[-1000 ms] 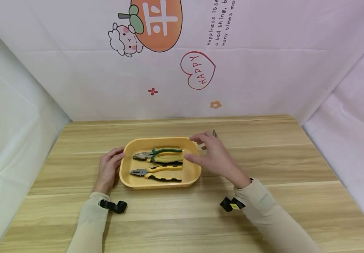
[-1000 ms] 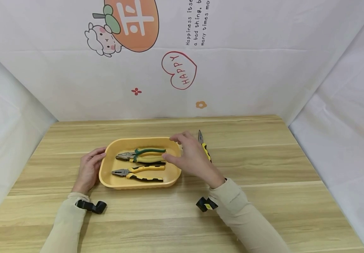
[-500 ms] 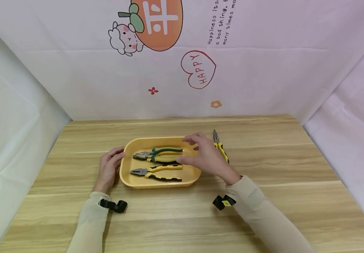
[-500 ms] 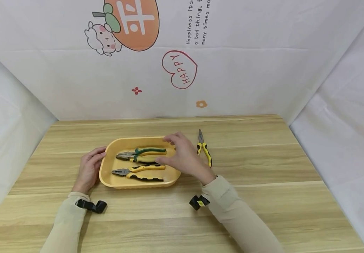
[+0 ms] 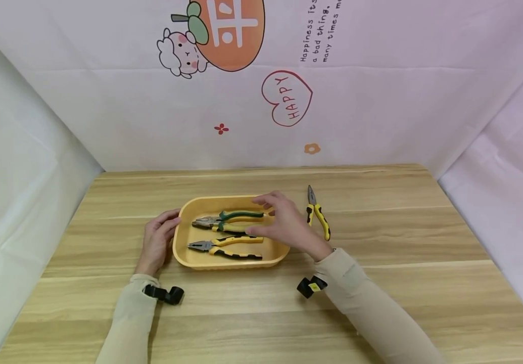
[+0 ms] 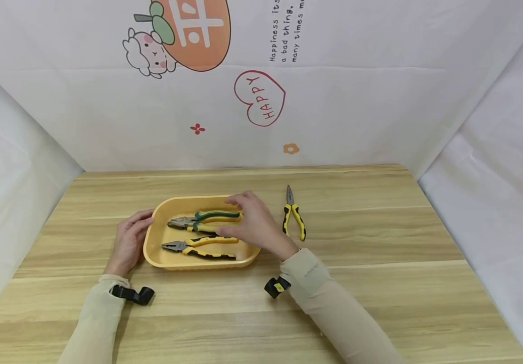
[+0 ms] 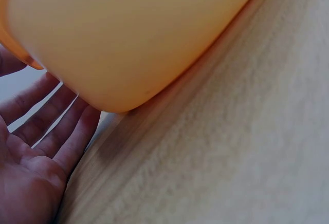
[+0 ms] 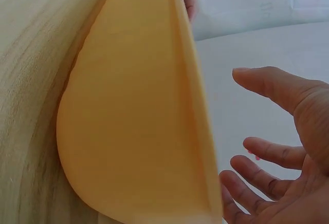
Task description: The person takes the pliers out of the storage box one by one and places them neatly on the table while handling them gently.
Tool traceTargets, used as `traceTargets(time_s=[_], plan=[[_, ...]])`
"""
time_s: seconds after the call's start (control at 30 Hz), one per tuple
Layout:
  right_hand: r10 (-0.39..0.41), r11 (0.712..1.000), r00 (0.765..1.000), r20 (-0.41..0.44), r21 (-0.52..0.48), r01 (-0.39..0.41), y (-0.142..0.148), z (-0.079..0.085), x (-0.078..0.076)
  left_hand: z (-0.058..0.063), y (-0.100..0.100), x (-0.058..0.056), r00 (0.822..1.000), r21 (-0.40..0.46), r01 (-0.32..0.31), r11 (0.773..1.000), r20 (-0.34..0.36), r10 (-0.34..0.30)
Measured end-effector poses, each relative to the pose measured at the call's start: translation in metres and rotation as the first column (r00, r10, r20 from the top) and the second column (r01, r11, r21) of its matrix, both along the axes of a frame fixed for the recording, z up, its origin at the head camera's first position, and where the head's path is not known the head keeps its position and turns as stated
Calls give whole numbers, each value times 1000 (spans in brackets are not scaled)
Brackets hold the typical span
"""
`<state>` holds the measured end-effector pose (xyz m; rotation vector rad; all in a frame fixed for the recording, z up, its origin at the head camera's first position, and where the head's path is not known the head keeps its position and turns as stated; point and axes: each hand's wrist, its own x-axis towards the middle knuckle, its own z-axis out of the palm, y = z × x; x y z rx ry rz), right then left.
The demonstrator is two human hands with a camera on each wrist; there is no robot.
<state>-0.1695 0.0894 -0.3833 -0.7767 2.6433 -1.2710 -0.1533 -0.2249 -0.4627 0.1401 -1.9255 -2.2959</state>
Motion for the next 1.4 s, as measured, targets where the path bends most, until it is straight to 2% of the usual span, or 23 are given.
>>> traceTargets(time_s=[0.43, 1.0, 1.4], plan=[[-1, 1000, 999, 36, 6, 1, -5, -13, -11, 0, 0, -2, 1000, 13, 7, 1000, -6, -7], [8, 997, 999, -39, 74, -5, -14, -20, -21, -1, 0, -2, 1000, 16, 4, 1000, -12, -4], [11, 994, 1000, -9, 111, -10, -23, -21, -24, 0, 0, -2, 1000, 10, 4, 1000, -11, -4]])
